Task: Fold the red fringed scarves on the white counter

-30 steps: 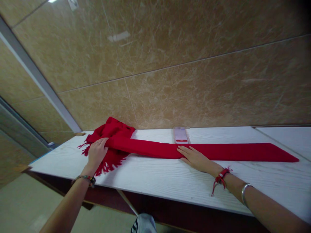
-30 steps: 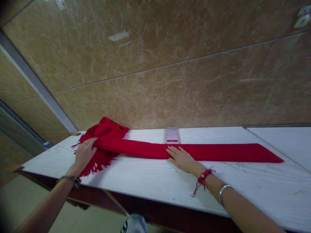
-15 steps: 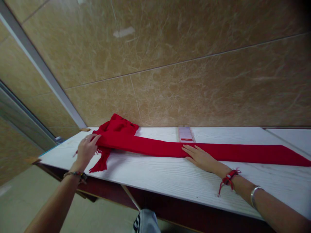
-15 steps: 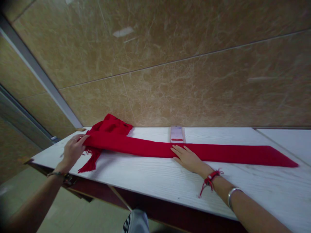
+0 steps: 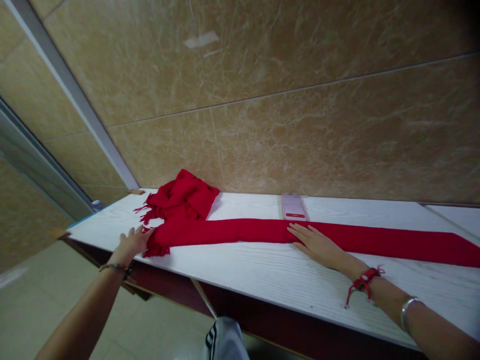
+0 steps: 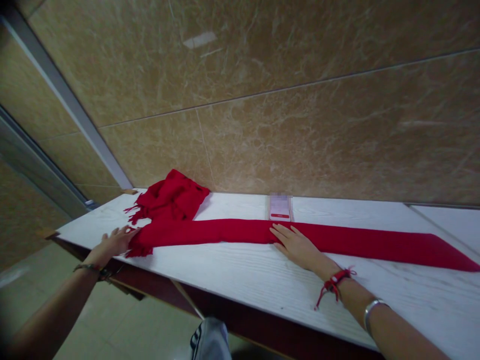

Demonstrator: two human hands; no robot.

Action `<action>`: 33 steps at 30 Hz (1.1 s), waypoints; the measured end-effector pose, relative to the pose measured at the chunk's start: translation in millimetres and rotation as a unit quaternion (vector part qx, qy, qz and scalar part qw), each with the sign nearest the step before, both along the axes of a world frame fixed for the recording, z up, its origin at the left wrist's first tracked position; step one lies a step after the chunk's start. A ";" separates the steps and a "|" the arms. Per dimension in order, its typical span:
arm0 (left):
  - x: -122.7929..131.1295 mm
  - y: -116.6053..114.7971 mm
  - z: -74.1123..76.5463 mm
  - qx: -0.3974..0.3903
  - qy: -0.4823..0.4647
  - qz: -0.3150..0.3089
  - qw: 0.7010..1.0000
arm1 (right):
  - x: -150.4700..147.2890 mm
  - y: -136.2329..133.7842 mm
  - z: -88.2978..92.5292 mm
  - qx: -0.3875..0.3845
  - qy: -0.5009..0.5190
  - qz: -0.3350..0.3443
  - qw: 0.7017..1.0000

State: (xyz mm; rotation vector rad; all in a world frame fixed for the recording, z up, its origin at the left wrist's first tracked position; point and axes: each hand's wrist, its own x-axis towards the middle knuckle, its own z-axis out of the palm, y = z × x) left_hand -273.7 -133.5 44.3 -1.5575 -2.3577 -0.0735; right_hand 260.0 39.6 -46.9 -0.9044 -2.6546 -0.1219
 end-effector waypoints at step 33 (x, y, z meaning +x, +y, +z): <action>194.0 175.9 -28.3 -0.083 -0.273 -0.354 0.891 | 198.3 78.1 62.4 -0.169 -0.136 -0.185 0.958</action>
